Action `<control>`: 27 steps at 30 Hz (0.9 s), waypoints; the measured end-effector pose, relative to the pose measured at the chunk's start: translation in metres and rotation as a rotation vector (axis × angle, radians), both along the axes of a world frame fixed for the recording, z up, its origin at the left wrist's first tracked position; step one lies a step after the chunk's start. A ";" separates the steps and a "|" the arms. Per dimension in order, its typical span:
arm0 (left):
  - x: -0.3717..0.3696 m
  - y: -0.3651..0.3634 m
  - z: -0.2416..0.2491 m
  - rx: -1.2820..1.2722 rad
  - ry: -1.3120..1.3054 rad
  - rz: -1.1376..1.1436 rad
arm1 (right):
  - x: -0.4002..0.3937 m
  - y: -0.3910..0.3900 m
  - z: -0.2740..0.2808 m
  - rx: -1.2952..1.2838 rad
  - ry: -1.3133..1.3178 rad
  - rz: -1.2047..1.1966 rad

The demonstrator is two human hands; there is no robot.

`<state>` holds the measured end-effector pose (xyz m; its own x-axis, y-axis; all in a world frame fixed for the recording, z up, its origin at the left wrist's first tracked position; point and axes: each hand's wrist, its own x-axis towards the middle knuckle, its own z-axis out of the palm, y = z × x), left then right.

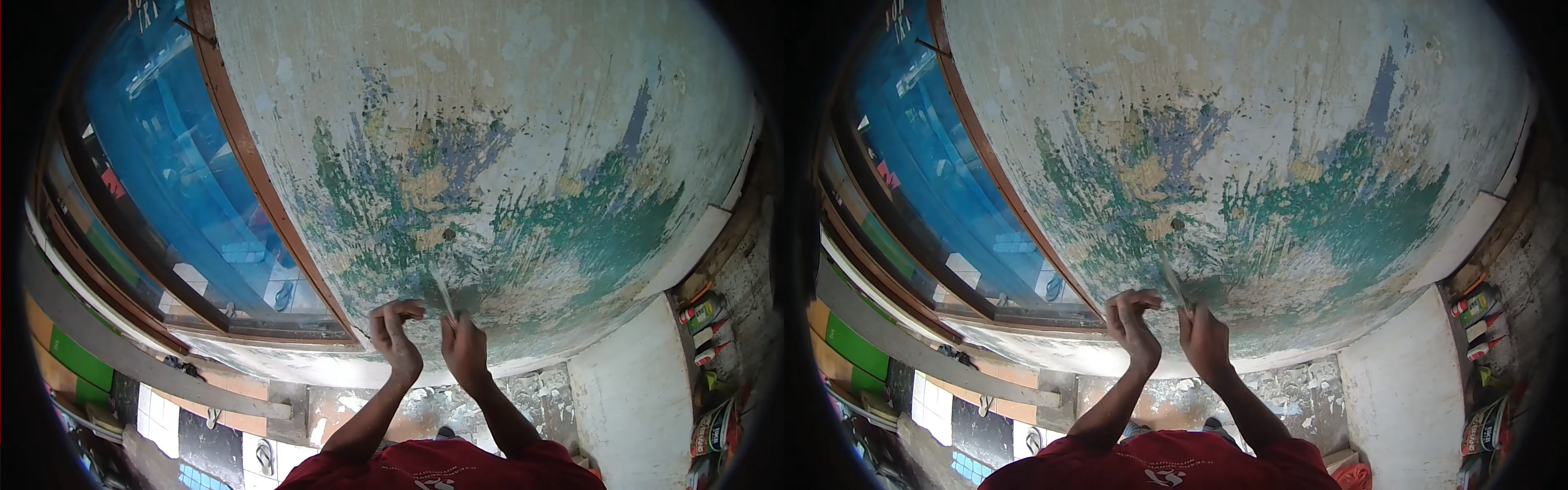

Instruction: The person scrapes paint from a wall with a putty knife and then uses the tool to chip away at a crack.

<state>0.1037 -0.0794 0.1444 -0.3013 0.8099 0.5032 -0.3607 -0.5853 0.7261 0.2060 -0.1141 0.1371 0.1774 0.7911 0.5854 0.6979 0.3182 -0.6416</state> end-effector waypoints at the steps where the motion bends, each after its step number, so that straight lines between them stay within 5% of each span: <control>1: -0.001 0.000 -0.001 0.032 0.025 0.072 | 0.000 0.007 -0.004 -0.077 -0.031 -0.012; 7: -0.001 0.016 0.015 0.185 0.121 0.253 | -0.001 -0.002 -0.013 0.214 0.031 0.093; 10: 0.002 0.018 0.018 0.184 0.153 0.258 | -0.001 0.010 -0.011 -0.016 -0.049 -0.052; 14: 0.006 0.022 0.012 0.195 0.174 0.244 | 0.002 0.006 -0.014 0.130 -0.027 0.039; 27: 0.009 0.022 0.009 0.228 0.278 0.255 | 0.002 0.005 -0.007 0.004 -0.057 0.002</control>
